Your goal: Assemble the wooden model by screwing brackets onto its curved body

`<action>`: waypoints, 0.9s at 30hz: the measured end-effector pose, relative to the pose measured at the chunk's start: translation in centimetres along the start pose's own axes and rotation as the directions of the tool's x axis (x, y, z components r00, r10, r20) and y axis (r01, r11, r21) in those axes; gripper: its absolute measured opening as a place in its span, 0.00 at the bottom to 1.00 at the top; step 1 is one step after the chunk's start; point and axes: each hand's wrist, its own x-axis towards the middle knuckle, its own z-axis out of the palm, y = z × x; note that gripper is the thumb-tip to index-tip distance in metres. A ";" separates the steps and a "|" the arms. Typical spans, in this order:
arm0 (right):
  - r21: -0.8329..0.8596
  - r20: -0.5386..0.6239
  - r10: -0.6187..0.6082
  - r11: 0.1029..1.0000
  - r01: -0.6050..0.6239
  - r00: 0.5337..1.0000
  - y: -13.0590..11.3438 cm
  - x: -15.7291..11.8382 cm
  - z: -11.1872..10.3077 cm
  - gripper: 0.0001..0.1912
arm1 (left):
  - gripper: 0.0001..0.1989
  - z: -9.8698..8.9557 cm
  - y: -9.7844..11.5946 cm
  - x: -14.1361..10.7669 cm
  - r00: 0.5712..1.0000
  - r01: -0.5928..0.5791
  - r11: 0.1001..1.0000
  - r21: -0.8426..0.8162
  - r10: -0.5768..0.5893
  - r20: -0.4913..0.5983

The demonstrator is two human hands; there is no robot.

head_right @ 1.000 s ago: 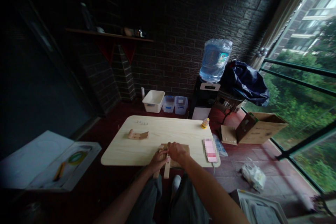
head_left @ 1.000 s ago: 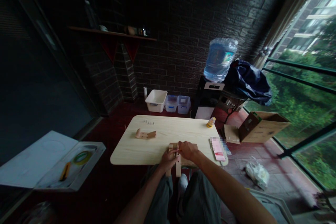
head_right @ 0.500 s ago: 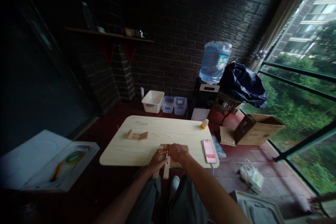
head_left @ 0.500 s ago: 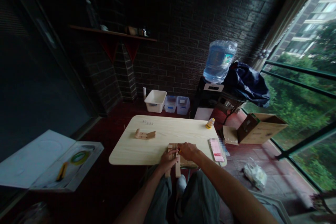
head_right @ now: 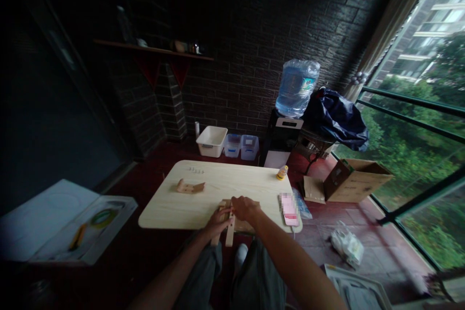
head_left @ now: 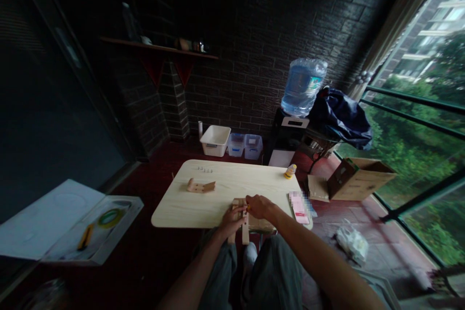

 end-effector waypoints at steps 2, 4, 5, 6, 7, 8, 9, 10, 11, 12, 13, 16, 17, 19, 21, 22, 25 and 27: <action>-0.008 0.009 -0.038 0.999 0.038 0.999 0.1 -0.1 -0.2 0.15 | 0.19 -0.2 0.2 0.0 1.000 0.003 1.000 -0.002 -0.003 0.007; -0.013 0.014 -0.052 0.999 0.052 0.999 0.1 -0.3 -0.2 0.15 | 0.19 -0.3 0.4 0.0 0.999 0.019 1.000 -0.005 -0.019 0.029; -0.016 0.014 -0.053 0.998 0.054 0.998 0.0 -0.4 -0.3 0.15 | 0.20 -0.4 0.5 0.0 0.999 0.030 1.000 -0.008 -0.029 0.042; -0.016 0.013 -0.049 0.999 0.049 0.999 0.0 -0.5 -0.2 0.15 | 0.20 -0.4 0.6 0.0 0.998 0.038 0.999 -0.012 -0.037 0.049; -0.013 0.013 -0.035 0.999 0.035 0.999 0.0 -0.6 -0.2 0.16 | 0.20 -0.5 0.7 -0.1 0.998 0.039 0.999 -0.015 -0.038 0.050; -0.004 0.009 -0.014 1.000 0.014 1.000 0.0 -0.7 -0.1 0.16 | 0.21 -0.5 0.8 -0.1 0.998 0.035 0.999 -0.016 -0.035 0.046; 0.008 0.005 0.013 1.000 -0.013 1.000 -0.1 -0.8 -0.1 0.17 | 0.21 -0.5 0.9 -0.2 0.999 0.031 0.999 -0.017 -0.030 0.040; 0.021 -0.001 0.039 0.999 -0.039 0.999 -0.1 -0.9 0.0 0.17 | 0.21 -0.5 0.9 -0.2 0.999 0.028 0.999 -0.018 -0.028 0.034; 0.034 -0.010 0.059 0.998 -0.059 0.998 -0.2 -1.0 0.1 0.18 | 0.21 -0.5 1.0 -0.2 0.999 0.028 0.999 -0.018 -0.028 0.033; 0.042 -0.021 0.070 0.997 -0.069 0.997 -0.3 -1.0 0.1 0.18 | 0.22 -0.5 1.0 -0.2 0.999 0.032 0.999 -0.018 -0.031 0.036; 0.042 -0.026 0.068 0.997 -0.067 0.997 -0.5 -1.0 0.1 0.18 | 0.22 -0.5 0.9 -0.2 0.999 0.038 0.999 -0.016 -0.037 0.036; 0.030 -0.016 0.030 0.999 -0.029 0.999 -0.6 -0.7 0.1 0.19 | 0.21 -0.3 0.8 -0.2 0.999 0.052 0.999 -0.002 -0.052 0.016; 0.022 -0.005 0.016 1.000 -0.015 1.000 -0.6 -0.6 0.1 0.19 | 0.21 -0.3 0.7 -0.2 0.999 0.051 0.999 0.004 -0.051 0.008; -0.004 0.014 -0.003 1.000 0.003 1.000 -0.5 -0.4 0.1 0.18 | 0.20 -0.2 0.6 -0.2 0.999 0.039 0.999 0.012 -0.039 -0.001; -0.026 0.029 -0.012 1.000 0.013 1.000 -0.4 -0.4 0.1 0.17 | 0.19 -0.1 0.5 -0.3 1.000 0.027 0.999 0.017 -0.027 0.001; -0.029 0.031 -0.017 0.999 0.018 0.999 -0.3 -0.5 0.1 0.17 | 0.19 -0.1 0.5 -0.3 1.000 0.024 1.000 0.018 -0.024 0.002; -0.017 -0.005 -0.009 1.000 0.009 1.000 -0.5 -0.9 -0.1 0.17 | 0.20 -0.1 0.4 -0.3 1.000 0.028 0.999 0.015 -0.028 0.008; -0.009 -0.031 0.021 1.000 -0.022 0.999 -0.7 -1.1 -0.4 0.18 | 0.20 -0.2 0.4 -0.2 0.999 0.034 0.999 0.018 -0.034 0.010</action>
